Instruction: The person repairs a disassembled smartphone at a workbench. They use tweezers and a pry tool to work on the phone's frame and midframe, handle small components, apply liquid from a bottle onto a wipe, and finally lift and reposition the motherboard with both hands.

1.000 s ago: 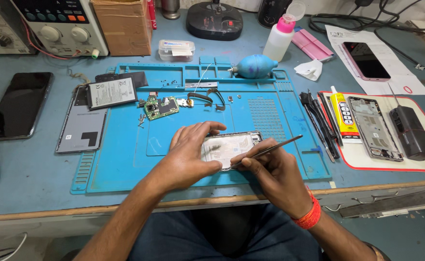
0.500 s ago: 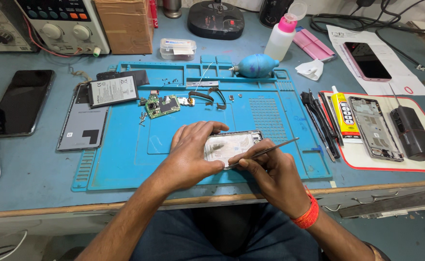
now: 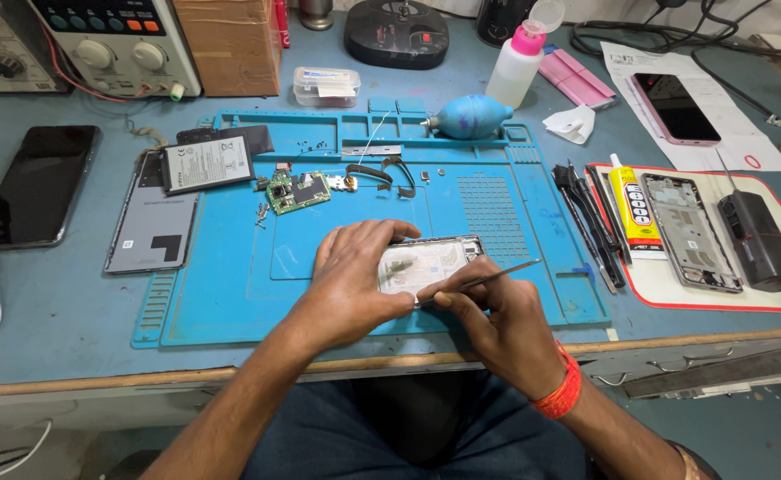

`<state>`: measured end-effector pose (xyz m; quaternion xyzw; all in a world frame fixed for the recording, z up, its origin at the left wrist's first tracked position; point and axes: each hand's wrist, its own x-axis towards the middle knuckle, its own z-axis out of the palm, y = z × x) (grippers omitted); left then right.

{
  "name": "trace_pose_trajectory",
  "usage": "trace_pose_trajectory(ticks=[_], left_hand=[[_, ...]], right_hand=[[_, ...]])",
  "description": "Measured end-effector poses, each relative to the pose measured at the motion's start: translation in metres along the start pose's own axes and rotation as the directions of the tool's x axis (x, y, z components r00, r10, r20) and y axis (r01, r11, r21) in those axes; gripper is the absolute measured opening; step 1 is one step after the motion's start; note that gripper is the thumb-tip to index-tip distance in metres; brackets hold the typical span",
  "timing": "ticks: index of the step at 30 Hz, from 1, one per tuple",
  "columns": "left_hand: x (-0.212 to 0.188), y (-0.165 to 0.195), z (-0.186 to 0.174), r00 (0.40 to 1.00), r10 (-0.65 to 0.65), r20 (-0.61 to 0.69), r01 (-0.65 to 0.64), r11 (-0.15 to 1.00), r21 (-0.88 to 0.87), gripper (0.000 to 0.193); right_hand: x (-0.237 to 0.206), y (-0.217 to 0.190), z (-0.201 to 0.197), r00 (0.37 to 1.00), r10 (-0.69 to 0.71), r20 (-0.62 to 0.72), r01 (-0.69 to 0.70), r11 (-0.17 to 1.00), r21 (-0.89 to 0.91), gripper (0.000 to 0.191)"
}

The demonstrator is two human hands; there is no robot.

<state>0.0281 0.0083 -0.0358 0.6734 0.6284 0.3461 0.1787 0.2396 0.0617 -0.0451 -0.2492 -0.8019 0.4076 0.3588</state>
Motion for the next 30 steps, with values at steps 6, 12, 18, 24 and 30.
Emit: trace_pose_trajectory(ticks=[6, 12, 18, 24, 30], left_hand=[[-0.0002, 0.0008, 0.0006, 1.0, -0.007, 0.004, 0.007, 1.0, 0.009, 0.077], [-0.0007, 0.001, -0.0041, 1.0, 0.005, 0.017, -0.005, 0.999, -0.037, 0.074], [0.0001, 0.0006, -0.0043, 0.999, -0.013, 0.034, 0.014, 0.999, -0.032, 0.072], [0.0006, 0.001, -0.0002, 1.0, -0.017, 0.012, 0.017, 1.0, -0.006, 0.074], [0.0005, 0.0019, 0.0007, 1.0, -0.02, 0.009, 0.02, 1.0, 0.011, 0.077]], right_hand=[[-0.0022, -0.0003, 0.0008, 0.999, -0.048, -0.012, 0.048, 0.998, -0.041, 0.008], [0.0002, 0.0021, -0.0023, 0.998, 0.059, -0.002, -0.058, 0.987, 0.149, 0.009], [-0.0018, 0.0041, -0.0026, 0.997, 0.076, 0.001, -0.075, 0.977, 0.199, 0.01], [-0.0002, 0.0029, -0.0028, 0.997, 0.077, 0.019, -0.079, 0.977, 0.196, 0.01], [-0.0002, 0.0013, -0.0032, 0.998, 0.049, 0.028, -0.053, 0.984, 0.168, 0.01]])
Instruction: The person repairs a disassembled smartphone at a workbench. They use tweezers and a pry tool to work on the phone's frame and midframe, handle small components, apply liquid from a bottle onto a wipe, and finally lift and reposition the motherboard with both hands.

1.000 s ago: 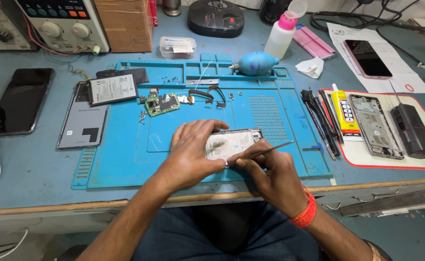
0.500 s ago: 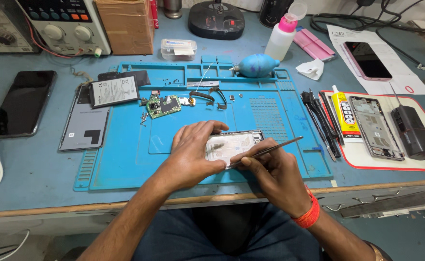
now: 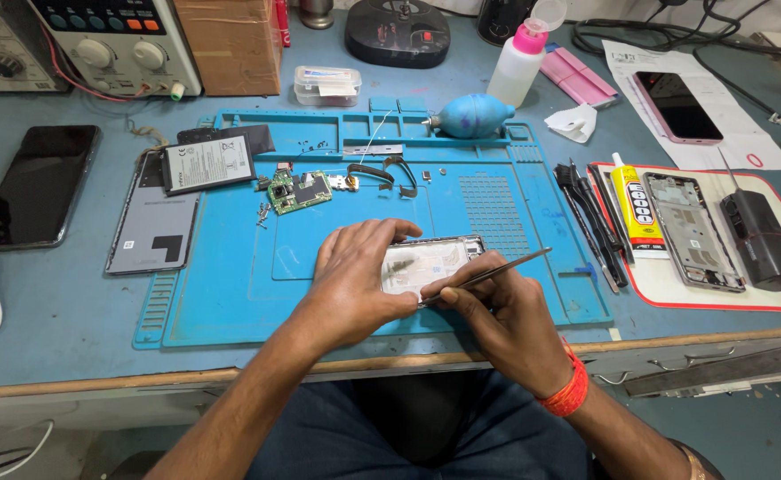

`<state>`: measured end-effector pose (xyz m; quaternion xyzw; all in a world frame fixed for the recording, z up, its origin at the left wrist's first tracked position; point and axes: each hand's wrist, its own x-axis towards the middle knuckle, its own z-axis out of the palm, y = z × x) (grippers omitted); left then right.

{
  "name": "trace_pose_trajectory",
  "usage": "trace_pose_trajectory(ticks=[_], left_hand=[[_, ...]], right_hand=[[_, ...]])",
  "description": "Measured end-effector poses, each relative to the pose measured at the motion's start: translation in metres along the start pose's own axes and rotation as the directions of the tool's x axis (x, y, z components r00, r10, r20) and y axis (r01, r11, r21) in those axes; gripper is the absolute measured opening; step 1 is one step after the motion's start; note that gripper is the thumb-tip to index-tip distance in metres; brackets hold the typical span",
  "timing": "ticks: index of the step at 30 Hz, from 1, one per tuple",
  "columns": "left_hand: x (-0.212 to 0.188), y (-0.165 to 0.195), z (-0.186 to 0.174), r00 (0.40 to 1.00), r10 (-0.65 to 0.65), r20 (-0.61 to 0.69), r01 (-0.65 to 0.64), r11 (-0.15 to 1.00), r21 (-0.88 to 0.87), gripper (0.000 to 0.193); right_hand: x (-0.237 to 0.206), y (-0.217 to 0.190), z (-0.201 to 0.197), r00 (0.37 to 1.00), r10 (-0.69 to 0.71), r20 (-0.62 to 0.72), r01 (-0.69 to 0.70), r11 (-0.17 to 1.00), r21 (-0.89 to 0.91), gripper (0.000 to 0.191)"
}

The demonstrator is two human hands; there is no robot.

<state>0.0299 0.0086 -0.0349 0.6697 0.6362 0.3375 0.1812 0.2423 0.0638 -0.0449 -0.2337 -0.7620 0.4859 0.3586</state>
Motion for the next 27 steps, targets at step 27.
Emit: trace_pose_trajectory(ticks=[27], left_hand=[[-0.0009, -0.0018, -0.0066, 0.998, 0.038, 0.043, -0.035, 0.998, -0.06, 0.076]], right_hand=[[0.0037, -0.0052, 0.0021, 1.0, -0.018, 0.017, 0.02, 0.995, -0.096, 0.009]])
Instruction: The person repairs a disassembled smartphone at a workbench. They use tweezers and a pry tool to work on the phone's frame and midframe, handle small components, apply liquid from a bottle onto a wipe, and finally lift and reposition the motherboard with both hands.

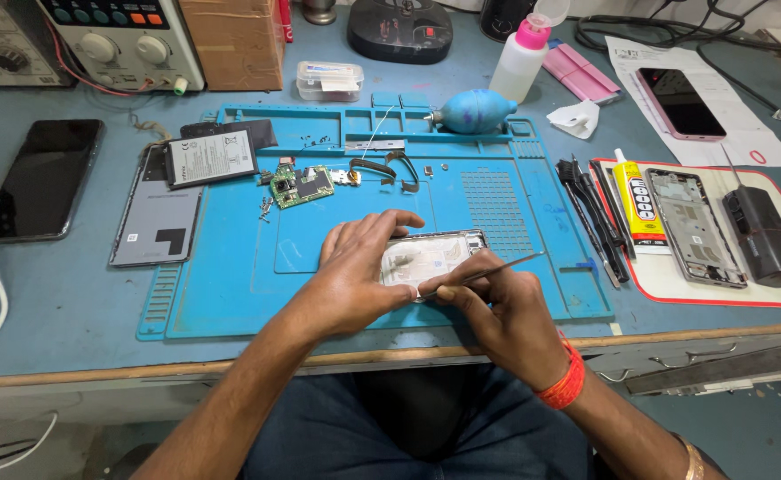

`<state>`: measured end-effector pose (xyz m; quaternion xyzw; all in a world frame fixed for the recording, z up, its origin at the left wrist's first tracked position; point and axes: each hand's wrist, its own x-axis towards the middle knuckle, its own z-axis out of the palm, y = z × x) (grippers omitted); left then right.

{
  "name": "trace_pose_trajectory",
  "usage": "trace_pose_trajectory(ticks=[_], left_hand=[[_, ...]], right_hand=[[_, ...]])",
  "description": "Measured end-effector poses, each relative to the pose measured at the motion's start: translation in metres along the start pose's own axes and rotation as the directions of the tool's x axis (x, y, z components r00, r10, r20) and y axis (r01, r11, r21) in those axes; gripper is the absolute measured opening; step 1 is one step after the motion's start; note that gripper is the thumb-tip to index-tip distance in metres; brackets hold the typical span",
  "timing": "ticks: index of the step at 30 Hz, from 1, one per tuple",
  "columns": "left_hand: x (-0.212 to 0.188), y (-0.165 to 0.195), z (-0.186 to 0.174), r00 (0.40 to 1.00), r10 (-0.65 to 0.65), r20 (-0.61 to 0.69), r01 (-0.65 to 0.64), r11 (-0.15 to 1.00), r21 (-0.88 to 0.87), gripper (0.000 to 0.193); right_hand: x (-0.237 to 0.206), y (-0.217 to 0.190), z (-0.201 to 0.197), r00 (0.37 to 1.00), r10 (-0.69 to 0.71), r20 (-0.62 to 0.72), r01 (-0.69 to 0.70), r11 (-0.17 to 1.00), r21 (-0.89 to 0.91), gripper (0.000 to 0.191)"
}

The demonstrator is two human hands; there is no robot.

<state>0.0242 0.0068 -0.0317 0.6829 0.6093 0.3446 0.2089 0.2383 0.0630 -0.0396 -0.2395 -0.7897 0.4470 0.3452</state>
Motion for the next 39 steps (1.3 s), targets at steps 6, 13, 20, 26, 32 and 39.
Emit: trace_pose_trajectory(ticks=[6, 13, 20, 26, 32, 39], left_hand=[[0.001, -0.004, 0.0, 1.0, -0.01, 0.006, 0.011, 1.0, -0.026, 0.075], [0.002, -0.004, 0.001, 1.0, -0.015, 0.0, 0.015, 1.0, -0.013, 0.073], [0.001, -0.002, 0.004, 0.999, -0.022, -0.026, 0.022, 1.0, 0.02, 0.075], [0.003, 0.006, 0.009, 0.997, -0.057, -0.06, 0.062, 0.994, 0.094, 0.081], [0.002, 0.006, 0.008, 0.997, -0.058, -0.057, 0.063, 0.995, 0.081, 0.083], [0.002, -0.001, 0.005, 0.998, -0.062, -0.023, 0.062, 0.998, 0.01, 0.08]], right_hand=[[-0.001, 0.002, -0.001, 1.0, 0.011, -0.003, -0.011, 0.999, -0.041, 0.009], [0.0, 0.011, -0.005, 0.996, 0.091, -0.006, -0.086, 0.964, 0.252, 0.008], [-0.001, 0.011, -0.005, 0.997, 0.082, 0.016, -0.083, 0.98, 0.182, 0.008], [0.0, 0.009, -0.004, 0.996, 0.091, 0.005, -0.09, 0.977, 0.193, 0.008], [0.0, 0.01, -0.004, 0.995, 0.097, 0.001, -0.095, 0.974, 0.207, 0.008], [0.0, 0.013, -0.003, 0.996, 0.094, 0.011, -0.094, 0.965, 0.245, 0.008]])
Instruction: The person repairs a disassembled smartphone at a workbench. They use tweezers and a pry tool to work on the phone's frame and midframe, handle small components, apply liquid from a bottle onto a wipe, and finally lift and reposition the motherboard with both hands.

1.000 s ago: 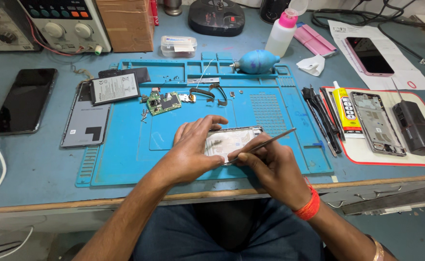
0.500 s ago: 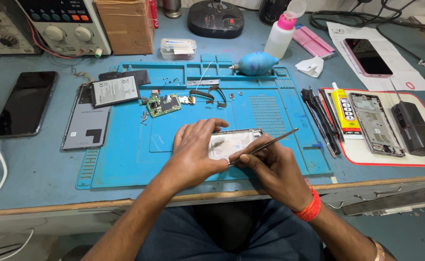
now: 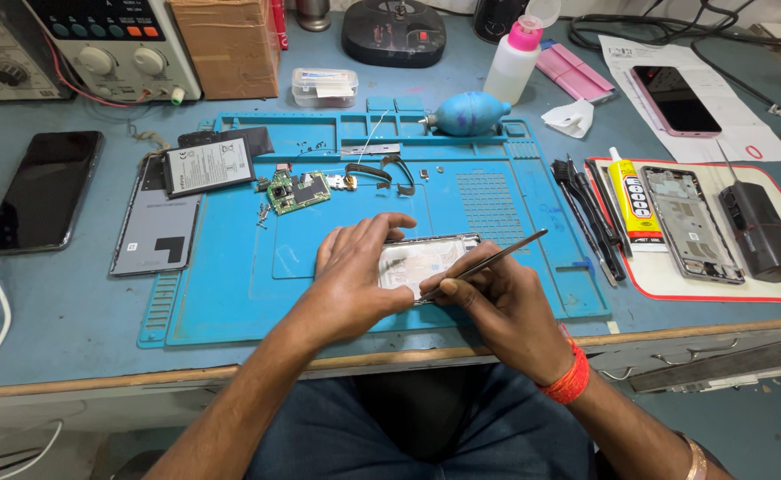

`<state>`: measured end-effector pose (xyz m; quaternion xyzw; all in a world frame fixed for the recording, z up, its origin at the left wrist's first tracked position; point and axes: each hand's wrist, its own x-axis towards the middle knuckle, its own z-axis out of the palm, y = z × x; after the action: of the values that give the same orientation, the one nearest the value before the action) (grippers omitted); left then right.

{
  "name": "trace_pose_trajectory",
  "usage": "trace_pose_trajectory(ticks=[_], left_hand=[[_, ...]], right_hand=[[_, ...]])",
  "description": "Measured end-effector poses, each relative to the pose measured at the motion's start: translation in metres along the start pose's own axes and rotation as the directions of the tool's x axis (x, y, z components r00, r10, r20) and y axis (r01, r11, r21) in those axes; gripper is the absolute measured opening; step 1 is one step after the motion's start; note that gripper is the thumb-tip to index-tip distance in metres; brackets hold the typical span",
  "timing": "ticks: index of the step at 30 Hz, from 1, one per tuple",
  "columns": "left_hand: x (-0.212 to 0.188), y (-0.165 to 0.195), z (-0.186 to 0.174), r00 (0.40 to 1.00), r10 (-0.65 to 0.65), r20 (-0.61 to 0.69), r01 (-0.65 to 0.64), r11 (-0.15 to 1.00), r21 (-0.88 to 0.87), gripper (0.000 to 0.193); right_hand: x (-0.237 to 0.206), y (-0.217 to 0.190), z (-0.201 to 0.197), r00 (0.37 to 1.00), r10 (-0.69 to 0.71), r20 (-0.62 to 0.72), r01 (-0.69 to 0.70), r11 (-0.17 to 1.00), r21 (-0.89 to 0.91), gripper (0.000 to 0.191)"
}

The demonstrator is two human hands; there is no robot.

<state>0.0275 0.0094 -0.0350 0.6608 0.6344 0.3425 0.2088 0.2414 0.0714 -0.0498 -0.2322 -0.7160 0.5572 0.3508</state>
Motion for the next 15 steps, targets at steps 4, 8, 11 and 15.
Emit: trace_pose_trajectory(ticks=[4, 8, 11, 15], left_hand=[[0.0, 0.0001, 0.0022, 1.0, -0.018, -0.003, 0.018, 0.999, 0.029, 0.083], [-0.0009, -0.0013, -0.0004, 1.0, -0.006, 0.009, 0.006, 1.0, -0.014, 0.083], [0.0004, -0.0021, -0.002, 0.999, -0.028, 0.028, 0.029, 0.999, -0.021, 0.086], [0.0009, -0.0022, -0.0021, 0.998, -0.048, 0.041, 0.049, 0.999, -0.016, 0.087]], right_hand=[[0.0003, 0.0002, 0.0002, 1.0, 0.0, 0.007, 0.0, 1.0, -0.002, 0.008], [0.0001, -0.0008, 0.0002, 0.999, -0.026, 0.023, 0.027, 1.0, -0.014, 0.01], [0.0002, -0.0015, 0.0005, 1.0, -0.015, 0.024, 0.016, 1.0, -0.023, 0.009], [0.0006, -0.0022, 0.0004, 0.999, -0.024, 0.022, 0.026, 0.998, -0.053, 0.009]])
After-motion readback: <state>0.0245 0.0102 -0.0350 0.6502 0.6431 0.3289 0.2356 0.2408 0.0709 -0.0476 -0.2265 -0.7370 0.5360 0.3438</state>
